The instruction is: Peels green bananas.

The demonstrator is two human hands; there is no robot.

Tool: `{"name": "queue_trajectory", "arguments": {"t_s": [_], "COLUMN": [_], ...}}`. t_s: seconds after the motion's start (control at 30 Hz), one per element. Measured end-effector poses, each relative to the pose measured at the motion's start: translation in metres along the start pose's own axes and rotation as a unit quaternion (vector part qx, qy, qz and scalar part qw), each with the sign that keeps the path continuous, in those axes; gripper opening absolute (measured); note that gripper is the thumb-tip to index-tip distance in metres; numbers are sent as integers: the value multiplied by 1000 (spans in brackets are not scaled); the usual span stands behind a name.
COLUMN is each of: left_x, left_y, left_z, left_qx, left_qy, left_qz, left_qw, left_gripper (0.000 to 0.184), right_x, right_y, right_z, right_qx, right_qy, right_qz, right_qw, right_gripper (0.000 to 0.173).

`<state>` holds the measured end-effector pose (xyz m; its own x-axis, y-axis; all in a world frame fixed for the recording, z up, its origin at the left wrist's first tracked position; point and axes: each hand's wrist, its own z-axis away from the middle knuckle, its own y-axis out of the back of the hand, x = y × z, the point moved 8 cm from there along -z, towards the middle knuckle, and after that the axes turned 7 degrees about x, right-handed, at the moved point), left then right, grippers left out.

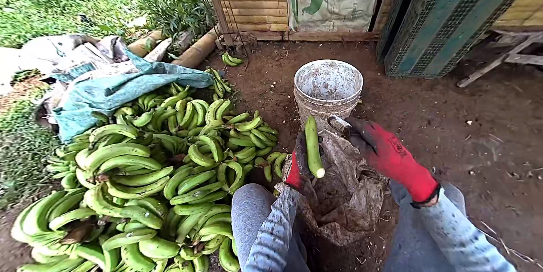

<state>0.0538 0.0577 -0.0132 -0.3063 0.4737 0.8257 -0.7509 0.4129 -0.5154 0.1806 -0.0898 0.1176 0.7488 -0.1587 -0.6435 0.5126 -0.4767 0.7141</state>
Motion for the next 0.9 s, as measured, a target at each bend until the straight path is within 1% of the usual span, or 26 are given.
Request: {"name": "queue_trajectory", "arguments": {"t_s": [0.03, 0.07, 0.1, 0.17, 0.2, 0.3, 0.37, 0.4, 0.43, 0.5, 0.53, 0.57, 0.6, 0.63, 0.7, 0.73, 0.8, 0.87, 0.9], "left_x": [-1, -1, 0, -2, -4, -11, -9, -11, -12, -25, -32, -32, -29, -29, -30, -25, -8, -5, -8], "left_y": [2, 5, 7, 8, 7, 9, 10, 13, 17, 35, 36, 29, 25, 29, 45, 50, 55, 55, 55], "left_z": [-2, -3, -6, -13, -15, -14, -3, 0, 3, 13, 18, 25, 26, 21, 2, -5, -11, -9, -11], "left_qx": [7, 16, 15, -8, -27, -38, -47, -40, -18, 34, 41, 54, 77, 103, 149, 156, 163, 168, 154], "left_qy": [-10, -18, -28, -38, -35, -32, -43, -43, -42, -38, -33, -28, -31, -35, -55, -66, -86, -81, -71], "left_qz": [-21, -41, -61, -83, -88, -100, -159, -181, -203, -281, -305, -321, -317, -291, -234, -234, -252, -222, -194], "left_qw": [1000, 999, 998, 996, 995, 994, 985, 982, 978, 958, 951, 945, 945, 950, 959, 957, 950, 957, 966], "left_gripper": [54, 51, 49, 45, 46, 44, 46, 46, 45, 43, 42, 41, 40, 37, 35, 37, 41, 43, 46], "right_x": [17, 28, 33, 31, 26, 29, 38, 45, 53, 78, 91, 100, 100, 92, 73, 64, 44, 29, 29], "right_y": [-35, -60, -77, -93, -96, -101, -106, -107, -108, -109, -105, -100, -96, -95, -96, -99, -112, -121, -122], "right_z": [-2, 1, 6, 20, 25, 29, 21, 13, 3, -15, -25, -33, -39, -37, -20, -8, 12, 23, 20], "right_qx": [-60, -102, -121, -137, -143, -166, -159, -140, -118, -74, -47, -20, -4, 5, -8, -36, -109, -163, -168], "right_qy": [-21, -34, -31, -3, 17, 19, 0, -13, -29, -105, -139, -156, -158, -153, -131, -115, -53, -13, -11], "right_qz": [8, 0, -22, -63, -64, 13, 58, 74, 78, 76, 71, 62, 49, 30, -7, -27, -52, -23, 6], "right_qw": [998, 994, 992, 989, 987, 986, 986, 987, 989, 989, 987, 986, 986, 988, 991, 992, 991, 986, 986], "right_gripper": [48, 44, 41, 37, 37, 41, 44, 45, 45, 44, 44, 44, 45, 45, 43, 42, 42, 42, 42]}}
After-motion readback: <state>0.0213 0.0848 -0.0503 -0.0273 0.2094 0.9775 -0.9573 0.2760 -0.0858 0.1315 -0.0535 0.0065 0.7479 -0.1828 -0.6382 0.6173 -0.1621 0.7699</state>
